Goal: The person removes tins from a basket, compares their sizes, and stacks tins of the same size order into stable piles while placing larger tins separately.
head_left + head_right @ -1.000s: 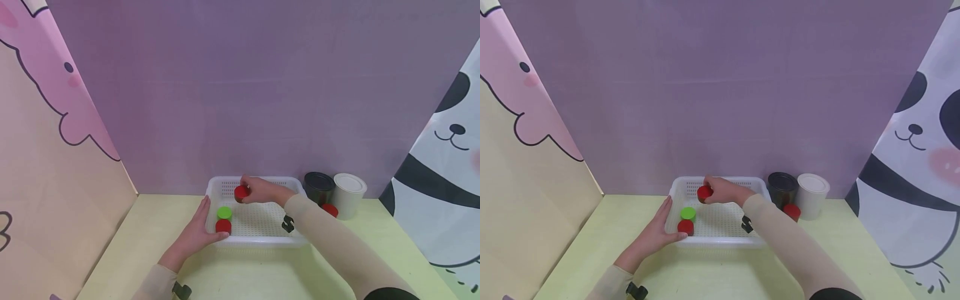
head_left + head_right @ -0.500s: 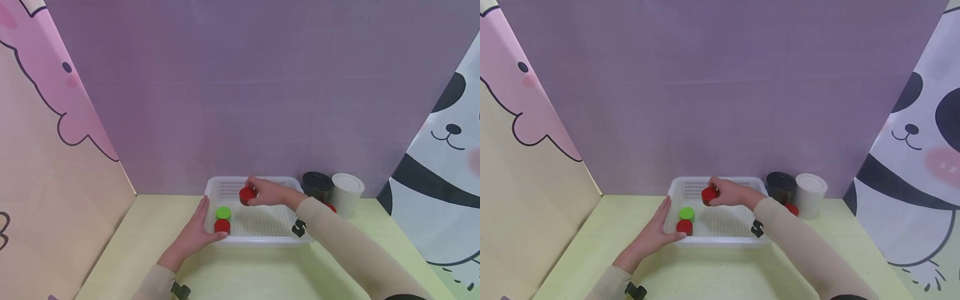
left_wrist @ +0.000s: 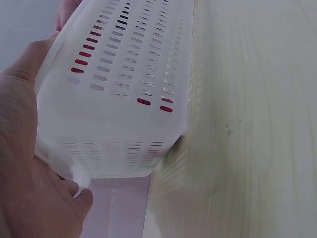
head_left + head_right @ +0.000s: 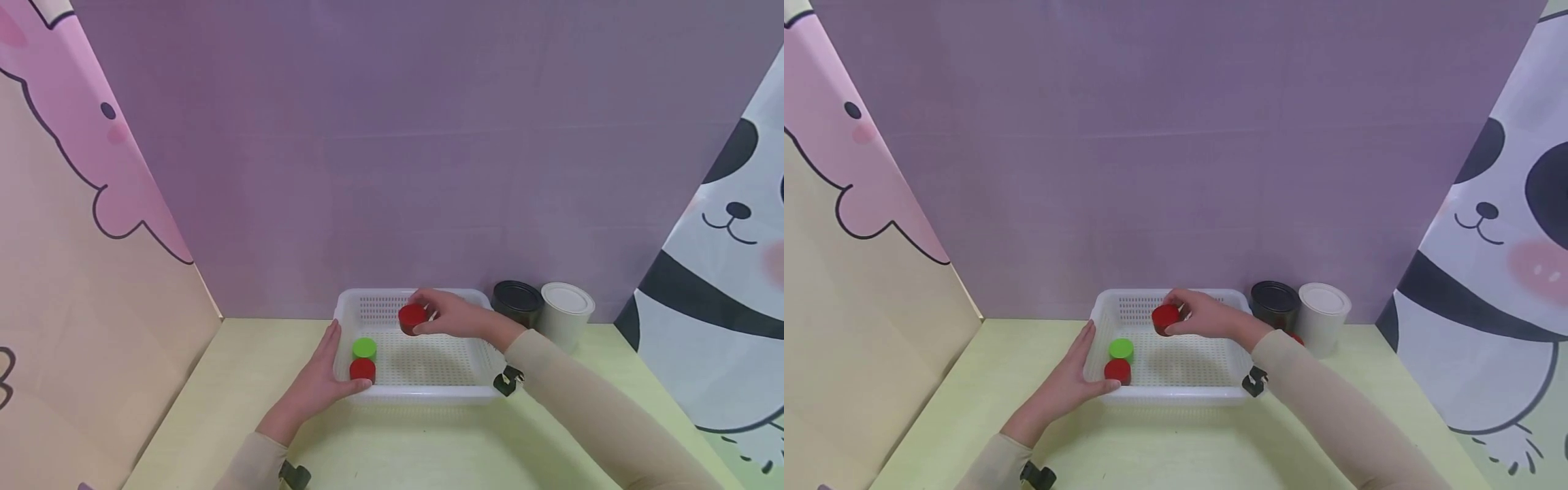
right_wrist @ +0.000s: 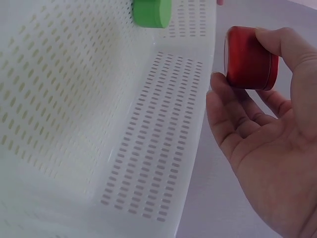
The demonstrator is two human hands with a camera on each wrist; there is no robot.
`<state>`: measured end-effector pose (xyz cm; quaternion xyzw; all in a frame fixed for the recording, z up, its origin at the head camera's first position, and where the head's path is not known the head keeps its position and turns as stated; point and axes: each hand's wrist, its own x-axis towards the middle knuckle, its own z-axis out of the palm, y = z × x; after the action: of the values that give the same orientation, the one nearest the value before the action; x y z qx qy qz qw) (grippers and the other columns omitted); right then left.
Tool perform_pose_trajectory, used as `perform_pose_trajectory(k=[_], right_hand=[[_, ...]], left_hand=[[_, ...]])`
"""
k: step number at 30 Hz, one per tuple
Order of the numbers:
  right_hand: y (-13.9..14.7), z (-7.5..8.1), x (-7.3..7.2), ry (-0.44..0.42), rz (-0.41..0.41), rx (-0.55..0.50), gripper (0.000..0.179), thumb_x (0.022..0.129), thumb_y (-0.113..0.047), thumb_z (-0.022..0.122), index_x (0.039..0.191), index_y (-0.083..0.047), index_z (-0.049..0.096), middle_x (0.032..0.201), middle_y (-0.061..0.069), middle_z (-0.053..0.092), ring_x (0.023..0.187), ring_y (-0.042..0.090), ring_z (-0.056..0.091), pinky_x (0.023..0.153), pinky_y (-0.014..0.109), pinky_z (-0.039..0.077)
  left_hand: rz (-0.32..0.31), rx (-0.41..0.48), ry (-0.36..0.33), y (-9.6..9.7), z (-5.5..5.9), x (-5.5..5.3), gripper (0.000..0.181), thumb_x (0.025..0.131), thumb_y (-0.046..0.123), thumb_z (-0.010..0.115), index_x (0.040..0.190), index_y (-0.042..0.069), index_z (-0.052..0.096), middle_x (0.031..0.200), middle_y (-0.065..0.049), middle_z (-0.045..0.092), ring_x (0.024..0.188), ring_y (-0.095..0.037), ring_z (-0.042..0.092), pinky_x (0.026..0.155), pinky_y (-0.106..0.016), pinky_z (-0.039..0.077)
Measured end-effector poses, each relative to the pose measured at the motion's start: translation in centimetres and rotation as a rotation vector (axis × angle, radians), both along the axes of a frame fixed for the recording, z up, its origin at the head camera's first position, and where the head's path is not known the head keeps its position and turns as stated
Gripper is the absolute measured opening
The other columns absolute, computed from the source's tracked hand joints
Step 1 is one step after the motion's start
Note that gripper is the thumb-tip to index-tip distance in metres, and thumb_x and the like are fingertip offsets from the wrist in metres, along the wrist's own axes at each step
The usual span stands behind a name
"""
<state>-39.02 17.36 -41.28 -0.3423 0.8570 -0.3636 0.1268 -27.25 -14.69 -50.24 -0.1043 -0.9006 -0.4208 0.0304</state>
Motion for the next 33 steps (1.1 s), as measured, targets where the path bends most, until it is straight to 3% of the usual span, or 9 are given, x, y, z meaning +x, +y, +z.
perform_pose_trajectory(k=[10, 21, 33], right_hand=[[2.5, 0.2, 0.8, -0.042, -0.045, -0.088, 0.045, 0.100, -0.023, 0.085, 0.140, -0.012, 0.067, 0.128, 0.007, 0.074, 0.113, 0.033, 0.070, 0.093, 0.042, 0.064], [5.2, 0.2, 1.8, -0.013, -0.133, -0.173, 0.052, 0.102, -0.023, 0.083, 0.148, -0.009, 0.065, 0.127, 0.009, 0.076, 0.116, 0.031, 0.070, 0.094, 0.040, 0.059], [8.1, -0.3, 3.3, 0.010, -0.262, -0.232, 0.057, 0.101, -0.029, 0.085, 0.150, -0.012, 0.063, 0.133, 0.010, 0.074, 0.119, 0.032, 0.072, 0.098, 0.038, 0.060]], left_hand=[[-0.006, -0.006, 0.009, -0.1, -0.2, -0.2, 0.133, 0.085, 0.056, 0.093, 0.179, 0.011, 0.010, 0.186, -0.009, 0.008, 0.170, -0.040, 0.015, 0.126, -0.068, 0.034], [-0.010, -0.002, 0.014, -0.1, -0.2, -0.2, 0.133, 0.085, 0.056, 0.093, 0.179, 0.011, 0.011, 0.186, -0.009, 0.009, 0.169, -0.040, 0.015, 0.125, -0.070, 0.035], [-0.024, 0.014, 0.025, -0.2, -0.4, -0.3, 0.133, 0.087, 0.050, 0.094, 0.178, 0.010, 0.007, 0.186, -0.010, 0.007, 0.170, -0.038, 0.012, 0.131, -0.064, 0.028]])
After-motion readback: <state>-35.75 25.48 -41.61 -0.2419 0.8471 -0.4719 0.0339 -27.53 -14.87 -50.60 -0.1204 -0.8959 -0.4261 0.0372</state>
